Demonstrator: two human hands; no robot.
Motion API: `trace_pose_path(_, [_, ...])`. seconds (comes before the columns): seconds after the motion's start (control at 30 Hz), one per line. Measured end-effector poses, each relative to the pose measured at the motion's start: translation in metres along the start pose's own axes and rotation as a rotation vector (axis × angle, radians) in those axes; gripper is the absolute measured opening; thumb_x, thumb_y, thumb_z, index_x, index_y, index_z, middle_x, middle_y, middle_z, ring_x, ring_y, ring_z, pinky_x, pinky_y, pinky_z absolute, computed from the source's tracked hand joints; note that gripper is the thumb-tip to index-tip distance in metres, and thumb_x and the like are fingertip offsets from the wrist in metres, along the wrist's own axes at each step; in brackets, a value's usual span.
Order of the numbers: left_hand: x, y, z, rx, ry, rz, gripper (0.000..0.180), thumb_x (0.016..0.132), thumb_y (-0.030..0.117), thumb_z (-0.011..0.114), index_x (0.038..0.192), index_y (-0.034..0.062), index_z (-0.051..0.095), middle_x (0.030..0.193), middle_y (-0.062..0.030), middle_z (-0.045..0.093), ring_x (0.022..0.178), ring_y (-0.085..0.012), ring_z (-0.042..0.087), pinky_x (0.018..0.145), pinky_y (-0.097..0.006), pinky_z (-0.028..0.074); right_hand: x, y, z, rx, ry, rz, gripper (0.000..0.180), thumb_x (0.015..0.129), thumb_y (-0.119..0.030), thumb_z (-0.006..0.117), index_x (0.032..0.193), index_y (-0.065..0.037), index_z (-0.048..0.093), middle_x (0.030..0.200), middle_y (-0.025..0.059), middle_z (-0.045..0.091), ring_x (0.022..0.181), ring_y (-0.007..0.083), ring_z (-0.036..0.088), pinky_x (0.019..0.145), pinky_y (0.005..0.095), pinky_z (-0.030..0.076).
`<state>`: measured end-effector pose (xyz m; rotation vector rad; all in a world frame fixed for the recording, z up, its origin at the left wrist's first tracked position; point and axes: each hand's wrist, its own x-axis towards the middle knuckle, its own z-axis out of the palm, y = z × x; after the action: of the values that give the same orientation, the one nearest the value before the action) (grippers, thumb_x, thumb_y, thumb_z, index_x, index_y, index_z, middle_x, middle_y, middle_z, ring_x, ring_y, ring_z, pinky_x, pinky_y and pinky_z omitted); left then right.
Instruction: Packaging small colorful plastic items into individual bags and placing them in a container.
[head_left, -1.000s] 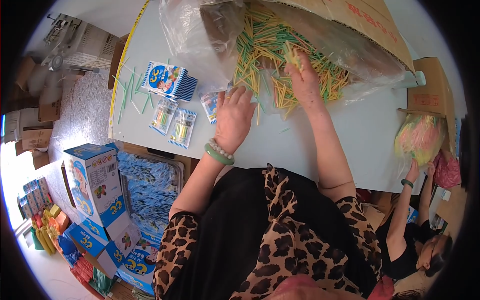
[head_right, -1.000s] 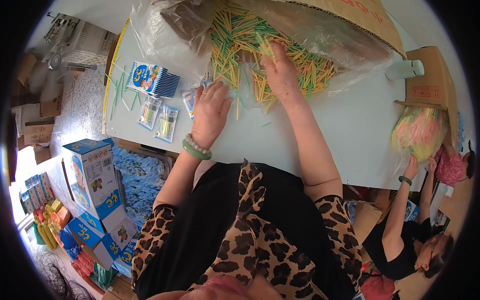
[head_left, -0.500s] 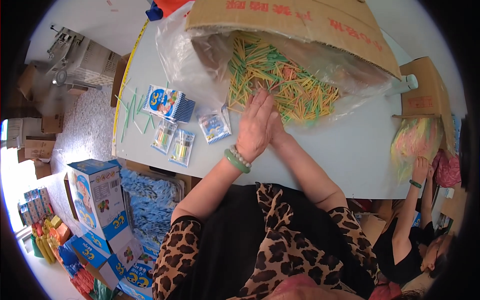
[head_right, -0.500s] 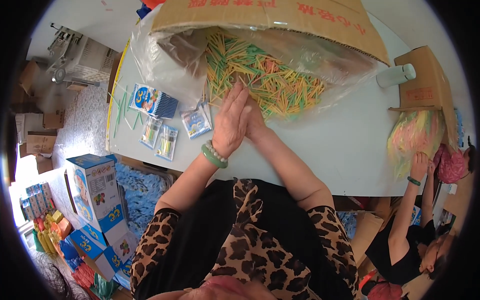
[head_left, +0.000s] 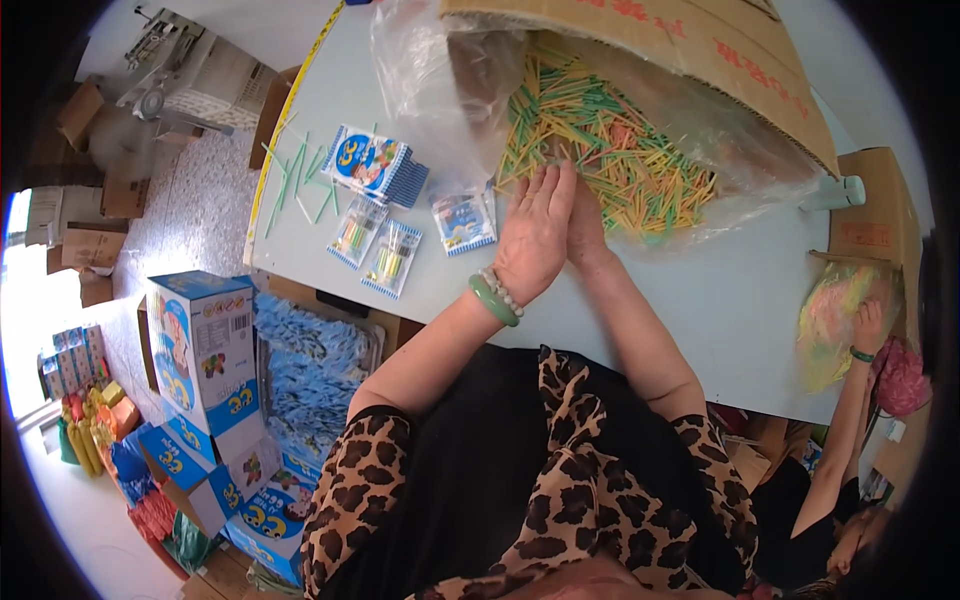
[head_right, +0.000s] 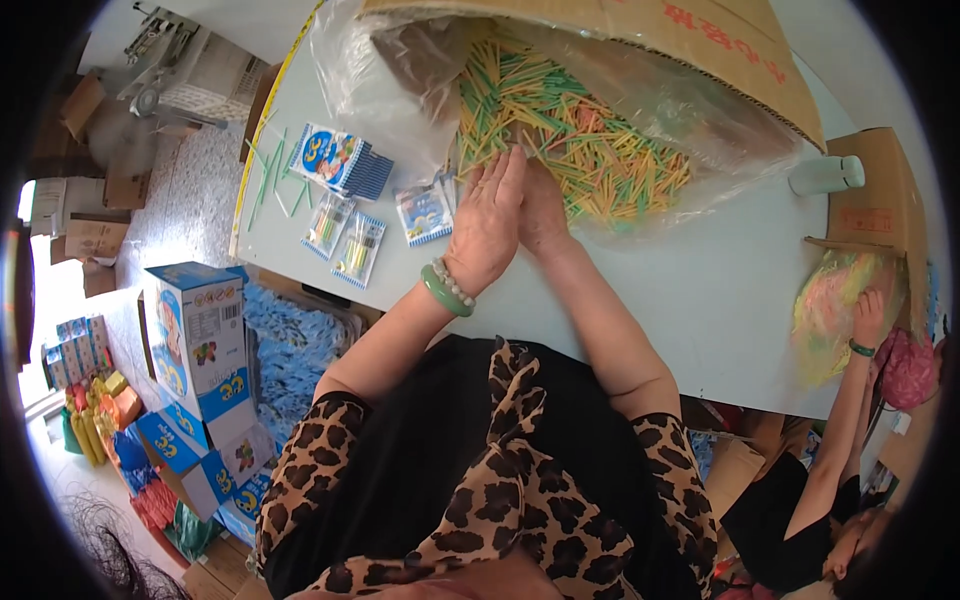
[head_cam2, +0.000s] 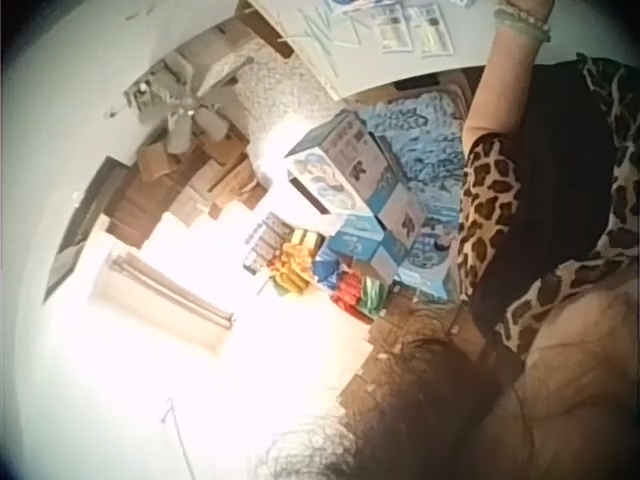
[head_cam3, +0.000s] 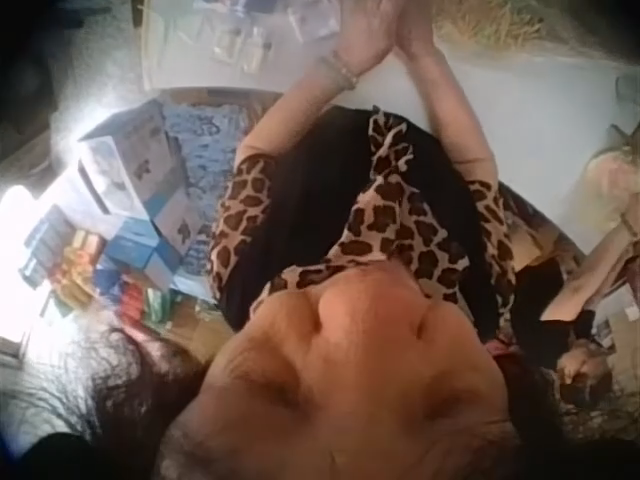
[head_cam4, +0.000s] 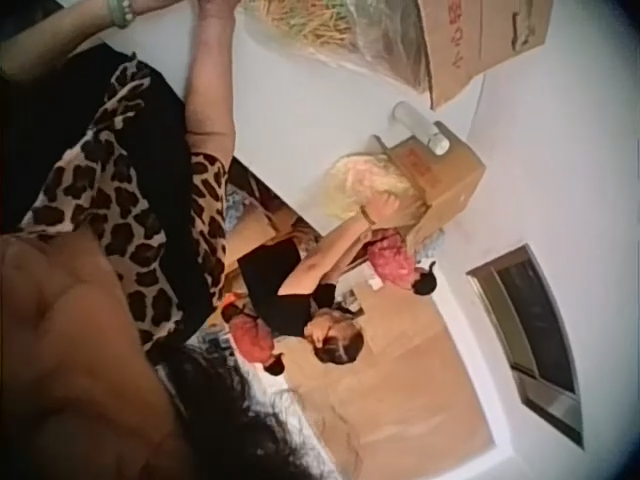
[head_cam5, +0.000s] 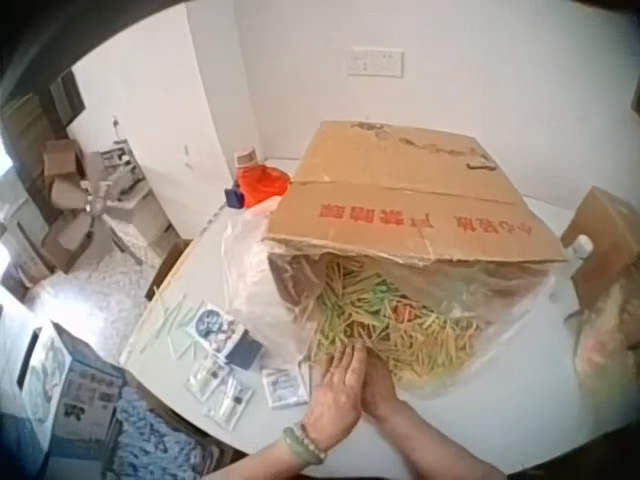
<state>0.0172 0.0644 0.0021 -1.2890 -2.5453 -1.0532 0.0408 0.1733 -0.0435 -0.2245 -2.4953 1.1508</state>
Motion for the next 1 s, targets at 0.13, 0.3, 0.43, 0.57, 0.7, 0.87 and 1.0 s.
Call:
trace_pose_path(0.13, [-0.007, -0.003, -0.001, -0.004, 0.003, -0.022, 0.055, 0.086, 0.004, 0.046, 0.136, -0.0093, 0.03, 0.134, -0.0287, 0.043, 0.129, -0.0427, 0.038, 0.109, -0.051, 0.026, -0.001, 0.003, 0.005, -0.027, 0.176, -0.244, 0.029, 0.082, -0.023, 0.059, 0.105, -0.005, 0.057, 0.097, 0.0119, 0.062, 0.09, 0.0334, 0.058, 0.074, 0.0423, 0.046])
trace_pose_path(0.3, [-0.002, 0.009, -0.007, -0.041, 0.033, -0.018, 0.054, 0.086, 0.005, 0.053, 0.136, -0.0037, 0.036, 0.134, -0.0277, 0.044, 0.128, -0.0417, 0.039, 0.108, -0.05, 0.027, -0.011, 0.001, 0.018, 0.417, 0.145, 0.018, 0.028, 0.085, -0.023, 0.058, 0.106, -0.005, 0.057, 0.098, 0.0102, 0.062, 0.088, 0.0291, 0.06, 0.072, 0.0378, 0.048])
trace_pose_path(0.43, [-0.008, 0.008, -0.022, -0.177, 0.055, 0.056, 0.051, 0.083, 0.008, 0.06, 0.131, 0.0004, 0.046, 0.133, -0.0254, 0.045, 0.124, -0.04, 0.044, 0.106, -0.047, 0.031, -0.016, 0.002, 0.003, 0.195, 0.139, 0.002, 0.018, 0.085, -0.018, 0.06, 0.098, -0.006, 0.056, 0.093, 0.01, 0.062, 0.081, 0.0241, 0.061, 0.07, 0.0335, 0.048])
trace_pose_path(0.57, [-0.043, -0.019, -0.042, 0.012, 0.251, -0.278, 0.04, 0.078, 0.012, 0.067, 0.116, 0.0042, 0.056, 0.11, -0.0176, 0.056, 0.097, -0.0349, 0.055, 0.082, -0.046, 0.041, -0.008, -0.004, -0.002, 0.258, 0.187, 0.11, 0.012, 0.082, -0.006, 0.063, 0.09, -0.003, 0.054, 0.082, 0.0053, 0.058, 0.076, 0.0139, 0.056, 0.07, 0.028, 0.047])
trace_pose_path(0.7, [-0.053, -0.037, -0.054, 0.425, 0.185, -0.495, 0.032, 0.079, 0.027, 0.069, 0.099, 0.0045, 0.056, 0.095, -0.0129, 0.055, 0.089, -0.0329, 0.055, 0.077, -0.043, 0.039, -0.005, -0.001, 0.002, 0.323, 0.264, 0.047, 0.015, 0.08, -0.002, 0.064, 0.091, -0.004, 0.054, 0.08, 0.0058, 0.058, 0.074, 0.0136, 0.056, 0.07, 0.0278, 0.047])
trace_pose_path(0.87, [-0.053, -0.06, -0.053, 0.654, 0.048, -0.598, 0.046, 0.075, 0.046, 0.07, 0.086, 0.0052, 0.054, 0.088, -0.0132, 0.053, 0.087, -0.0314, 0.055, 0.076, -0.043, 0.038, -0.009, -0.002, 0.0, 0.208, 0.151, -0.065, 0.019, 0.08, -0.003, 0.066, 0.097, -0.004, 0.056, 0.082, 0.007, 0.061, 0.074, 0.0175, 0.059, 0.07, 0.0285, 0.048])
trace_pose_path(1.0, [-0.052, -0.069, -0.043, 0.559, 0.14, -0.576, 0.049, 0.07, 0.045, 0.075, 0.087, 0.0049, 0.054, 0.088, -0.0124, 0.053, 0.086, -0.032, 0.054, 0.075, -0.043, 0.037, -0.011, -0.005, 0.001, 0.182, 0.159, -0.04, 0.022, 0.08, -0.005, 0.066, 0.1, -0.004, 0.057, 0.083, 0.008, 0.062, 0.076, 0.0208, 0.061, 0.07, 0.0297, 0.048])
